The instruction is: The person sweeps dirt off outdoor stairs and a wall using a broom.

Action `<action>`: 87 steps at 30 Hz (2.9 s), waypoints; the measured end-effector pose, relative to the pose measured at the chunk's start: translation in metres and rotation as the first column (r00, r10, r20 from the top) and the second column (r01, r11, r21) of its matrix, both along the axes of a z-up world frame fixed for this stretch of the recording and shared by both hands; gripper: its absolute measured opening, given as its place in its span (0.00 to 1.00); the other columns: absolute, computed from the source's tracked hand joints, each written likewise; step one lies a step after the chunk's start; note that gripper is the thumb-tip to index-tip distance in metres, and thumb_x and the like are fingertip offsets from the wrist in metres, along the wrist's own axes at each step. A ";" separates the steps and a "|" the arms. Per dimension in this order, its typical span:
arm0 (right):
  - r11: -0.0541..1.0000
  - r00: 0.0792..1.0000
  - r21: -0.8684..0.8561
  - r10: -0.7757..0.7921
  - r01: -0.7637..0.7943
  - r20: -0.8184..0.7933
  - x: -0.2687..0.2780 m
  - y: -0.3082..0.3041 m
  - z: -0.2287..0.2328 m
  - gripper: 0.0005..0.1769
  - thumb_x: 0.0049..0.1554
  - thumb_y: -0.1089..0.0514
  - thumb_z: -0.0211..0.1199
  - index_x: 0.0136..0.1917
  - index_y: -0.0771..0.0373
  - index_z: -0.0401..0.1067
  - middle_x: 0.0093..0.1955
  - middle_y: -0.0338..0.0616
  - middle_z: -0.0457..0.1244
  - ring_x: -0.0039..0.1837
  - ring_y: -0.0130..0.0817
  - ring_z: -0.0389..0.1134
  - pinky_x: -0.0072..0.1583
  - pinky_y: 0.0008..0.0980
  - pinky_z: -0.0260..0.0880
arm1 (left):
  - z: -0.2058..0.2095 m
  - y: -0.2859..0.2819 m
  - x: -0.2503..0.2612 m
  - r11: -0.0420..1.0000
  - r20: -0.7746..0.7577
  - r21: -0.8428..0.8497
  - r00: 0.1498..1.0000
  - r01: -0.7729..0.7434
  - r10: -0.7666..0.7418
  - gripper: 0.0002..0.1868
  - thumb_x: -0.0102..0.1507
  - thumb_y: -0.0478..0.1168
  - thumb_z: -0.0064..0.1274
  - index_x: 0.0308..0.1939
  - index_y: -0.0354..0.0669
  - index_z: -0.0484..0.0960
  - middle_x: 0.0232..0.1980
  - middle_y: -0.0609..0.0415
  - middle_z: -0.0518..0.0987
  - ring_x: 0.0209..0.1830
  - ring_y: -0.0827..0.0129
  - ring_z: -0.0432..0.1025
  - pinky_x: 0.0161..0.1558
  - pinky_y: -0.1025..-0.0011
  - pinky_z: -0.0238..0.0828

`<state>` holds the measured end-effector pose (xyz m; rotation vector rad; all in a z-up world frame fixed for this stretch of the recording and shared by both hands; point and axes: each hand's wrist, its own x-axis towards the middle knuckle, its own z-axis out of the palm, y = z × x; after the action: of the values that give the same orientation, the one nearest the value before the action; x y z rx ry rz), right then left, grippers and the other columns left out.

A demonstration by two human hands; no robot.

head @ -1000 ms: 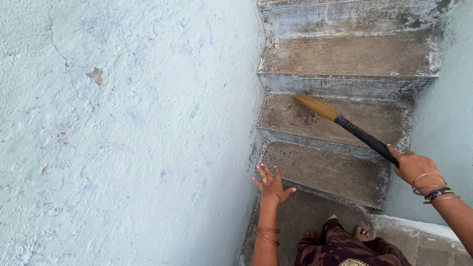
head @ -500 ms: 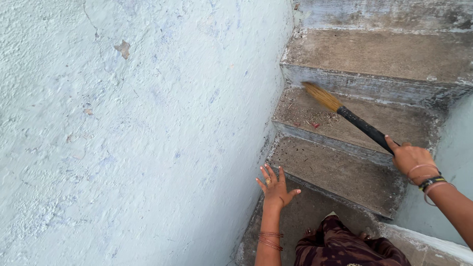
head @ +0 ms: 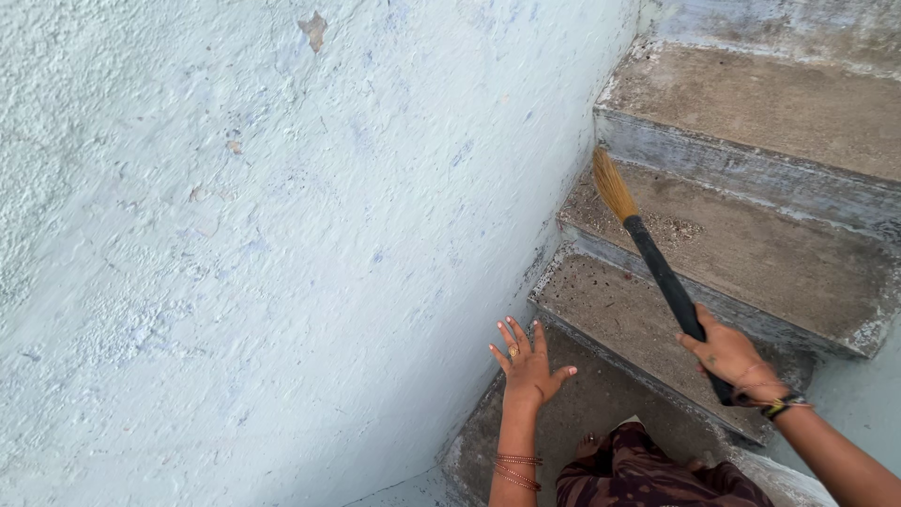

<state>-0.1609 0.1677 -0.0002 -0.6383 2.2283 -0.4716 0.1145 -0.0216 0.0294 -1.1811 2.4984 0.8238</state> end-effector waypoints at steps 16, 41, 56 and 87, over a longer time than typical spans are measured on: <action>0.972 0.938 -0.170 -0.097 0.161 0.333 0.110 -0.082 -0.066 0.40 0.61 0.55 0.59 0.80 0.68 0.47 0.35 0.52 0.66 0.29 0.39 0.69 0.33 0.39 0.72 | 0.005 -0.016 0.047 0.999 0.009 0.026 0.999 -0.044 0.044 0.62 0.57 0.70 0.55 0.81 0.41 0.40 0.80 0.27 0.19 0.77 0.41 0.03 0.70 0.31 0.07; 0.960 0.971 -0.149 -0.229 0.236 0.064 0.122 -0.190 -0.088 0.43 0.61 0.54 0.58 0.82 0.67 0.42 0.37 0.58 0.70 0.32 0.45 0.73 0.38 0.44 0.73 | -0.018 -0.069 0.100 0.995 -0.038 0.046 0.996 0.085 -0.084 0.64 0.56 0.71 0.55 0.81 0.40 0.40 0.80 0.27 0.20 0.78 0.42 0.04 0.70 0.32 0.06; 0.938 0.947 -0.138 -0.322 0.317 -0.016 0.148 -0.176 -0.117 0.42 0.62 0.49 0.56 0.80 0.73 0.44 0.40 0.61 0.71 0.36 0.47 0.74 0.40 0.44 0.73 | -0.001 -0.086 0.105 0.997 -0.101 0.003 0.992 0.082 -0.081 0.64 0.56 0.69 0.57 0.81 0.40 0.40 0.81 0.28 0.21 0.79 0.41 0.06 0.71 0.34 0.07; 0.856 0.836 -0.128 -0.439 0.501 0.329 0.143 -0.040 -0.091 0.36 0.61 0.51 0.58 0.79 0.66 0.57 0.35 0.53 0.68 0.31 0.40 0.70 0.34 0.41 0.73 | 0.037 -0.016 0.072 0.963 -0.129 -0.062 0.955 0.262 -0.269 0.62 0.56 0.68 0.58 0.81 0.41 0.44 0.81 0.28 0.24 0.80 0.41 0.10 0.72 0.33 0.09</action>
<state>-0.0175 0.1280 -0.0909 -0.0894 2.0537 -0.9973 0.1866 -0.0379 0.0664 -0.7980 2.7202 0.8035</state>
